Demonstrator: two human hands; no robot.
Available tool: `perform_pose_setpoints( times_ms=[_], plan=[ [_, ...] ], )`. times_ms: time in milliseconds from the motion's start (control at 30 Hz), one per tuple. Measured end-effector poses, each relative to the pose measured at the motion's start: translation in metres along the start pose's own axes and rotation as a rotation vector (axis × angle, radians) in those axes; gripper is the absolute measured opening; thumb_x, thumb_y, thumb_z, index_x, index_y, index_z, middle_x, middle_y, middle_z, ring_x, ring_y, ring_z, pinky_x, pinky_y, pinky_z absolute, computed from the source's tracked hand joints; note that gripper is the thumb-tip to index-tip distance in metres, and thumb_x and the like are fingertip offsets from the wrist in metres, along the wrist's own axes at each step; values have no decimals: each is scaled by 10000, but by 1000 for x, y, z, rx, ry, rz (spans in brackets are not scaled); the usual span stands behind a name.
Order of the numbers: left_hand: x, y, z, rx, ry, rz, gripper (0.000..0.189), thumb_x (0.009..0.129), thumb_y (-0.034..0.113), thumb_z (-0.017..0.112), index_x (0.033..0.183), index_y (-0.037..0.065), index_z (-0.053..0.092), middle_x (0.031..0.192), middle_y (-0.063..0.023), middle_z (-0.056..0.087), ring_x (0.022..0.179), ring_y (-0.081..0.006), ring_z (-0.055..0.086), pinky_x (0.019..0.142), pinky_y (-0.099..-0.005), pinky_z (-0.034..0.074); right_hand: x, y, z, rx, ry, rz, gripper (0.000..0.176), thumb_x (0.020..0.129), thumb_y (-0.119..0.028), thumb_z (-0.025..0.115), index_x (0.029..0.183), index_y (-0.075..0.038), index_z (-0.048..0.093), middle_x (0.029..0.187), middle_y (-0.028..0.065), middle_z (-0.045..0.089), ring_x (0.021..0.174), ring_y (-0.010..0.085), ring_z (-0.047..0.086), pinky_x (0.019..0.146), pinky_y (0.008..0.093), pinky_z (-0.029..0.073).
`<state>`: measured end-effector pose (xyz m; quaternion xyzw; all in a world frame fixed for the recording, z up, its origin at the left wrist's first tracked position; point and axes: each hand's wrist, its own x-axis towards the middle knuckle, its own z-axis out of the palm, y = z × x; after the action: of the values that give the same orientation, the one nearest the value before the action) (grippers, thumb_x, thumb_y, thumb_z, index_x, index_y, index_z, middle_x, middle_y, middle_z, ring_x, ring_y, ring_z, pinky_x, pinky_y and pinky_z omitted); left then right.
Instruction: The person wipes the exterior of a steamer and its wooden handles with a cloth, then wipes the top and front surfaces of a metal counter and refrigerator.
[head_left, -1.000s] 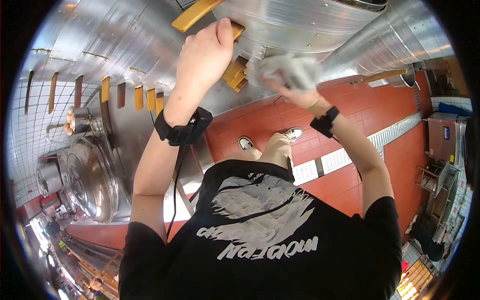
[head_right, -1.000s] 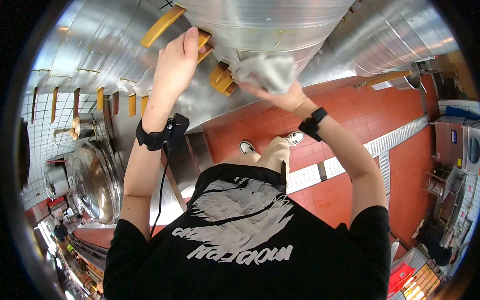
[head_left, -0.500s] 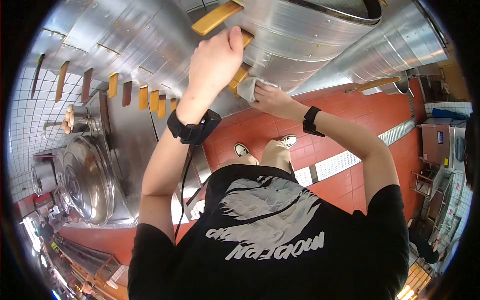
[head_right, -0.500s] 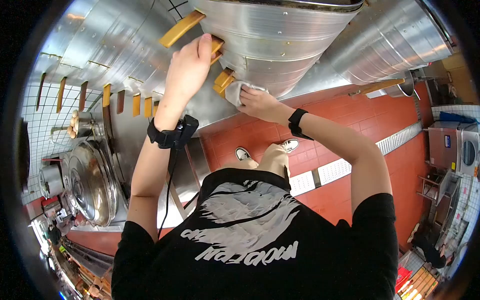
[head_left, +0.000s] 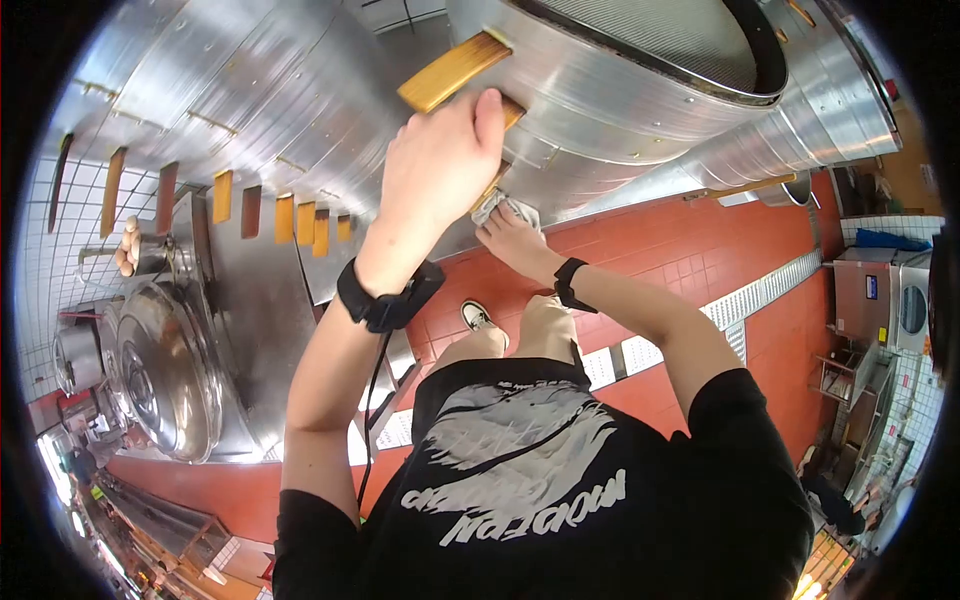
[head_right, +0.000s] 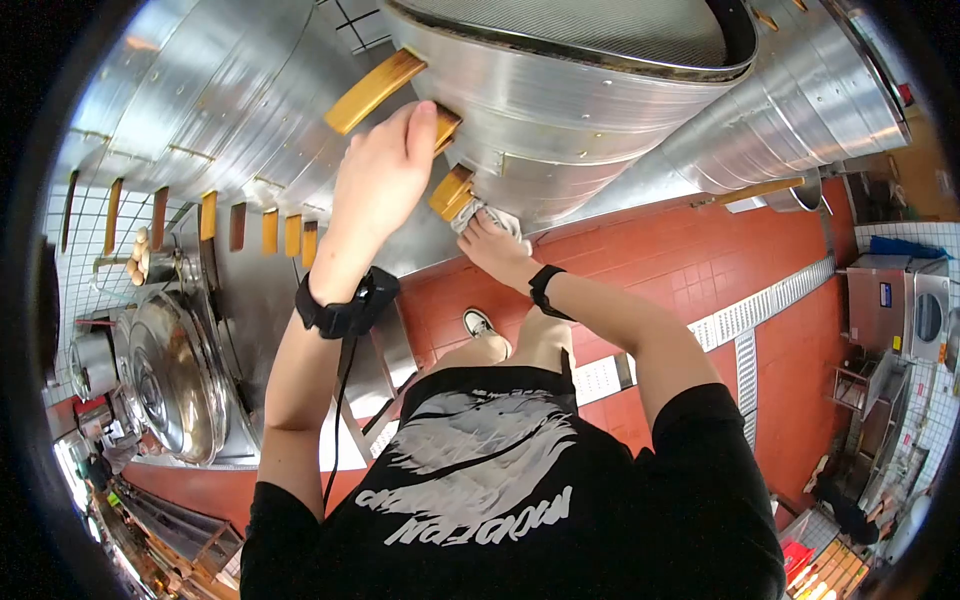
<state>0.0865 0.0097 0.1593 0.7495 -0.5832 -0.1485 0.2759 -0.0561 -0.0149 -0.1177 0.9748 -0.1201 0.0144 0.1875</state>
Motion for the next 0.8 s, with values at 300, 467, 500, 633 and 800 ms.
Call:
perform_pose_setpoints(
  times_ms=[300, 467, 500, 633, 800],
  plan=[
    [-3, -1, 1, -1, 73, 56, 423, 980, 372, 341, 935, 75, 639, 842, -225, 664, 835, -457, 622, 782, -542, 493, -42, 94, -130, 97, 246, -225, 405, 683, -238, 651, 1080, -160, 628, 1174, 39, 557, 1135, 215, 503, 1031, 398, 349],
    [1, -5, -3, -27, 34, 100, 425, 983, 357, 321, 933, 75, 634, 845, -232, 659, 826, -467, 617, 783, -545, 492, -45, 151, -257, 26, 591, 52, 409, 693, -160, 634, 1099, -201, 662, 1230, 50, 558, 1095, 231, 529, 964, 421, 403],
    [1, -2, -10, -11, -30, 105, 419, 986, 353, 324, 992, 65, 628, 912, -227, 656, 883, -455, 606, 811, -534, 480, -41, 153, -269, 33, 591, 47, 409, 693, -160, 634, 1099, -201, 662, 1230, 50, 558, 1095, 231, 529, 964, 421, 403],
    [5, -8, -10, -9, -118, 137, 412, 988, 340, 327, 1050, 52, 615, 998, -208, 652, 954, -440, 590, 848, -519, 466, -22, 141, -263, 0, 711, 95, 411, 688, -144, 651, 1098, -158, 661, 1310, 100, 534, 1189, 275, 514, 1066, 474, 342],
    [7, -15, -1, -36, -92, 114, 393, 992, 346, 331, 1041, 57, 594, 946, -216, 652, 919, -445, 595, 828, -535, 467, -11, 96, -165, 240, 574, 18, 369, 750, -136, 610, 1117, -133, 653, 1360, 138, 499, 1293, 309, 449, 1134, 483, 272]
  ],
)
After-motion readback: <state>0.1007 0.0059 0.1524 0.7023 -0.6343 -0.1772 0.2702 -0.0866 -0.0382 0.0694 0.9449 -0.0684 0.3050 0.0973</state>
